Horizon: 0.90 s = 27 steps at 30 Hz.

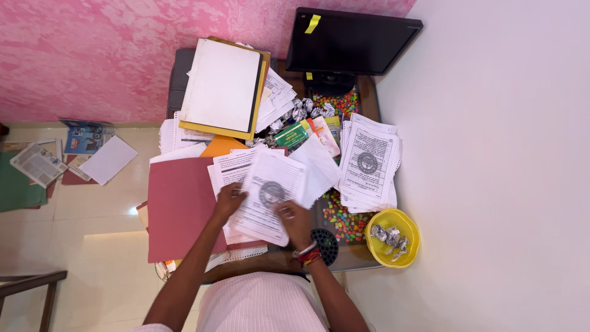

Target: The person sorts through a cluttered desk, moving papers, notebooks, and folders into separate piles. They handle loose sheets, a yellow folder, and a red folder, stacking them while discarding crumpled paper into a yellow bowl. The task continues with repeated picking, sorting, and stacking of documents.

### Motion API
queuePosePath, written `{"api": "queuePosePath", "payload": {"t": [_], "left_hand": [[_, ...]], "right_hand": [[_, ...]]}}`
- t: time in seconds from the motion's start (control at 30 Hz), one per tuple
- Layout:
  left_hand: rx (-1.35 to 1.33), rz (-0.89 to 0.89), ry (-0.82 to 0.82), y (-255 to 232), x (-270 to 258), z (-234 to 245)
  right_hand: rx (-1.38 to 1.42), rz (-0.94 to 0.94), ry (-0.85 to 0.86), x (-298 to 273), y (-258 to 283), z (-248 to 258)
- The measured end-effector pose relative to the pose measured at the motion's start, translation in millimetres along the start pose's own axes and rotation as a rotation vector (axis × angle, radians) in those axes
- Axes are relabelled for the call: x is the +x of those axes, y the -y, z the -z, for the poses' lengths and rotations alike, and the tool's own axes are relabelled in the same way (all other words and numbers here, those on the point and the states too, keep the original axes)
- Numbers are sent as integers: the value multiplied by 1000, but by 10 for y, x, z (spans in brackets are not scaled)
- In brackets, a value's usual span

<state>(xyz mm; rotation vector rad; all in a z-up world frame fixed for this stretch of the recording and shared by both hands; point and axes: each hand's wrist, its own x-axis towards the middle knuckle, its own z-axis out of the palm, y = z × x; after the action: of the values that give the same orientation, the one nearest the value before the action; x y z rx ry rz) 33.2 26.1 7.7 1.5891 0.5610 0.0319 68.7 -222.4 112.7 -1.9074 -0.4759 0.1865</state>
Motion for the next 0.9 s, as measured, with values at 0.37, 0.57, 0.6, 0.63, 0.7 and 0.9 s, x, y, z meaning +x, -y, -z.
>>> {"api": "queuePosePath", "payload": {"t": [0.37, 0.57, 0.6, 0.63, 0.7, 0.9], "left_hand": [[-5, 162, -189, 185, -307, 389], [142, 33, -463, 213, -319, 228], [133, 18, -501, 218, -328, 189], [124, 6, -536, 228, -341, 172], [213, 19, -583, 247, -335, 190], [329, 122, -554, 326, -411, 308]], "right_hand": [[349, -1047, -322, 663, -1126, 584], [187, -59, -652, 734, -932, 544], [230, -32, -644, 738, -854, 568], [270, -8, -638, 729, -693, 633], [390, 18, -585, 770, -383, 714], [450, -199, -174, 769, -310, 654]]}}
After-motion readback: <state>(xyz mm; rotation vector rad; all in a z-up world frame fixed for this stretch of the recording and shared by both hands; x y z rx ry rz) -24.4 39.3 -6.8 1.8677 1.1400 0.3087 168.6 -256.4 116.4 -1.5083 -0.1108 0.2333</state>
